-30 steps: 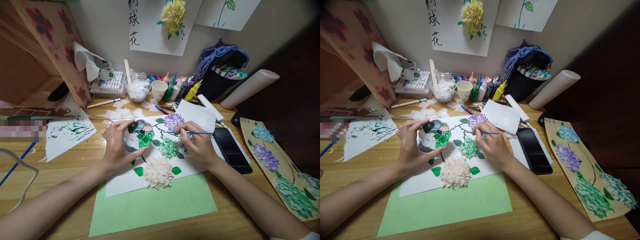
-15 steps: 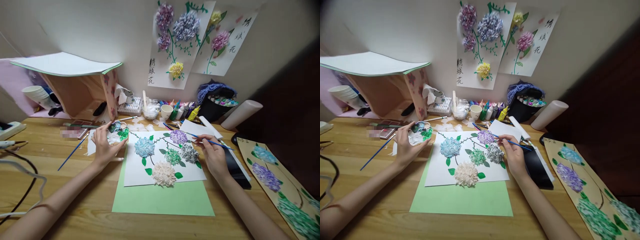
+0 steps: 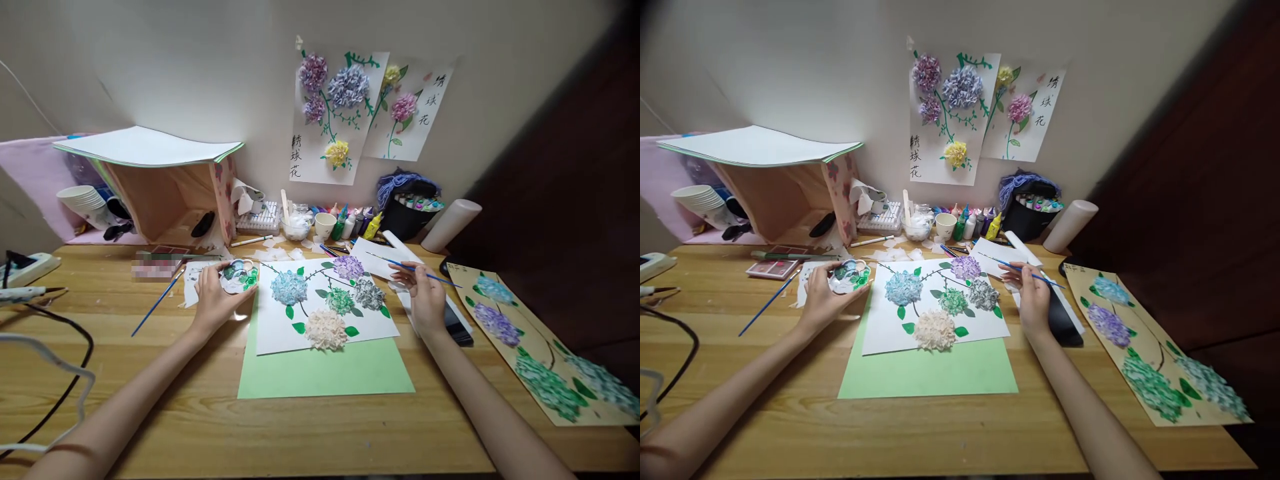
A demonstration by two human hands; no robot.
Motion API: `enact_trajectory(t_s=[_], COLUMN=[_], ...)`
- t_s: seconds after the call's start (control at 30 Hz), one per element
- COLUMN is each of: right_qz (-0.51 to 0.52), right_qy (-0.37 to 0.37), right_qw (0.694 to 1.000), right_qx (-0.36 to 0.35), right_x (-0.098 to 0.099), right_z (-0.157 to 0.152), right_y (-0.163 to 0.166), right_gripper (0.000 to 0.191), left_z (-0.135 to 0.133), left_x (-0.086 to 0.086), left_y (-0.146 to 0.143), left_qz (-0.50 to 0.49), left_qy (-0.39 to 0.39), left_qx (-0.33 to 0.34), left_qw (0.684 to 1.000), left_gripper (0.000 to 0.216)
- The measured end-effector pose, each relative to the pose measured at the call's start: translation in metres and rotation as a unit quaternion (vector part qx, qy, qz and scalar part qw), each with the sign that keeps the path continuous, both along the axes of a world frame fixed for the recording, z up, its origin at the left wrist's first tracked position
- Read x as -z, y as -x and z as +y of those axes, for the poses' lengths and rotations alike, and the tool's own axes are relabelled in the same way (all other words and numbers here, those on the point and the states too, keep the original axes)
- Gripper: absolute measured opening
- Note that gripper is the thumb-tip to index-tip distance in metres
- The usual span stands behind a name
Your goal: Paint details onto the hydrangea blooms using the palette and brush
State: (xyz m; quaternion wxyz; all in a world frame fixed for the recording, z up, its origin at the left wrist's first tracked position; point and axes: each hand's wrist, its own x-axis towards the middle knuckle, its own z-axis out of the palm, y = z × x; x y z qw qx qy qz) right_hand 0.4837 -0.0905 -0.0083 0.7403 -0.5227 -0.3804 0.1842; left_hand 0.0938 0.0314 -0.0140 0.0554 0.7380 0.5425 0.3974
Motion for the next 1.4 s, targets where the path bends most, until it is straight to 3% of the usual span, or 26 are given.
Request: enact_trajectory(t_s=[0.07, 0.17, 0.33, 0.43, 0.53, 0.73, 1.4], right_qz=[-0.035, -0.109, -0.155, -0.209, -0.304, -0.462, -0.472], right_qy=[0.008, 0.016, -0.059, -0.056, -0.039, -0.064, -0.036], right_qw=[0.999, 0.991, 0.973, 0.951, 0.914, 0.843, 0.825], right_qx=[-0.013, -0.082, -0.163, -0.222, -0.267, -0.267, -0.309], right_x=[-0.007, -0.035, -0.093, -0.107, -0.103, -0.083, -0.068], right_z=[0.005, 0.02, 0.048, 0.049, 0.045, 0.048, 0.056], right_y=[0.005, 0.023, 0.086, 0.125, 0.151, 0.168, 0.17], right_gripper=[0.03, 0.027, 0.026, 0.032, 0.027, 0.022, 0.019], left_z=[0.0, -0.004, -0.018, -0.027, -0.034, -0.036, -0.039], left_x=[0.001, 0.003, -0.001, -0.004, -0.005, -0.004, -0.008], left_y=[0.0, -0.002, -0.01, -0.015, -0.017, -0.017, -0.017], left_qz=[-0.005, -0.019, -0.021, -0.018, -0.011, -0.015, 0.015], left_qy=[0.006, 0.0, -0.005, -0.004, 0.004, 0.022, 0.038], left_qx=[0.026, 0.076, 0.136, 0.181, 0.206, 0.216, 0.224], left_qw=[1.0, 0.997, 0.991, 0.983, 0.978, 0.976, 0.974], left_gripper=[0.069, 0.068, 0.067, 0.067, 0.067, 0.07, 0.072])
